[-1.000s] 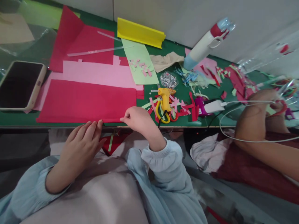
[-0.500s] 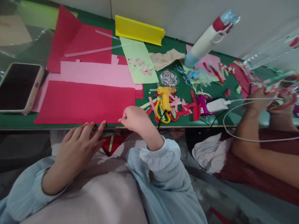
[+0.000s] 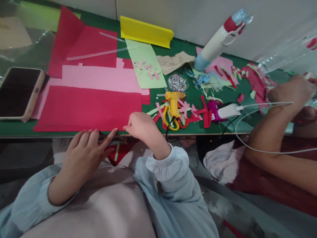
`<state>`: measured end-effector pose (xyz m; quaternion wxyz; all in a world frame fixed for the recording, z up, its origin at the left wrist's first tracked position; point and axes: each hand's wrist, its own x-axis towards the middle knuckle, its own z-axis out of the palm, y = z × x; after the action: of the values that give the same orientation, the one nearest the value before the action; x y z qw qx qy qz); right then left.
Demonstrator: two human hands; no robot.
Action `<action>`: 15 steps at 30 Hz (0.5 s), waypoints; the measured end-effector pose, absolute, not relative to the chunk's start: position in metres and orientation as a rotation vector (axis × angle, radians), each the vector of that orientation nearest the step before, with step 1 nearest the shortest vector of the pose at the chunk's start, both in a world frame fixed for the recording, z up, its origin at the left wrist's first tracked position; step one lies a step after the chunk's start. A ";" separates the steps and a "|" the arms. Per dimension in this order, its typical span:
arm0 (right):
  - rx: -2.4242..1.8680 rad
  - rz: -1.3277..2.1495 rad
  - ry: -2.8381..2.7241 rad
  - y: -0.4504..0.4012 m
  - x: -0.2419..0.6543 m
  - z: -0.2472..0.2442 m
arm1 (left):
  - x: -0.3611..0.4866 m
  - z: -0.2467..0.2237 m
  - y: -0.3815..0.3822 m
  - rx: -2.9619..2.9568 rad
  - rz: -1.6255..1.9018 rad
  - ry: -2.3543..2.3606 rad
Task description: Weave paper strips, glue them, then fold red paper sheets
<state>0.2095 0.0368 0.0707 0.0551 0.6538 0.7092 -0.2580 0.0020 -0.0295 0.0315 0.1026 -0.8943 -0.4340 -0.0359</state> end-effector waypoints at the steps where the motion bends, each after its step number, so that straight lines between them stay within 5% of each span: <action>1: 1.995 -0.789 2.152 0.036 0.211 0.073 | 0.003 0.032 -0.029 -2.631 -0.109 -1.259; 15: 2.191 -0.840 2.063 0.018 0.238 0.081 | 0.021 0.030 -0.029 -2.682 -0.226 -1.092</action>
<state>0.2383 0.0178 0.0812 0.0083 0.7012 0.6602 -0.2689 0.0207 -0.0288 0.0298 0.1184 -0.9168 -0.3734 -0.0773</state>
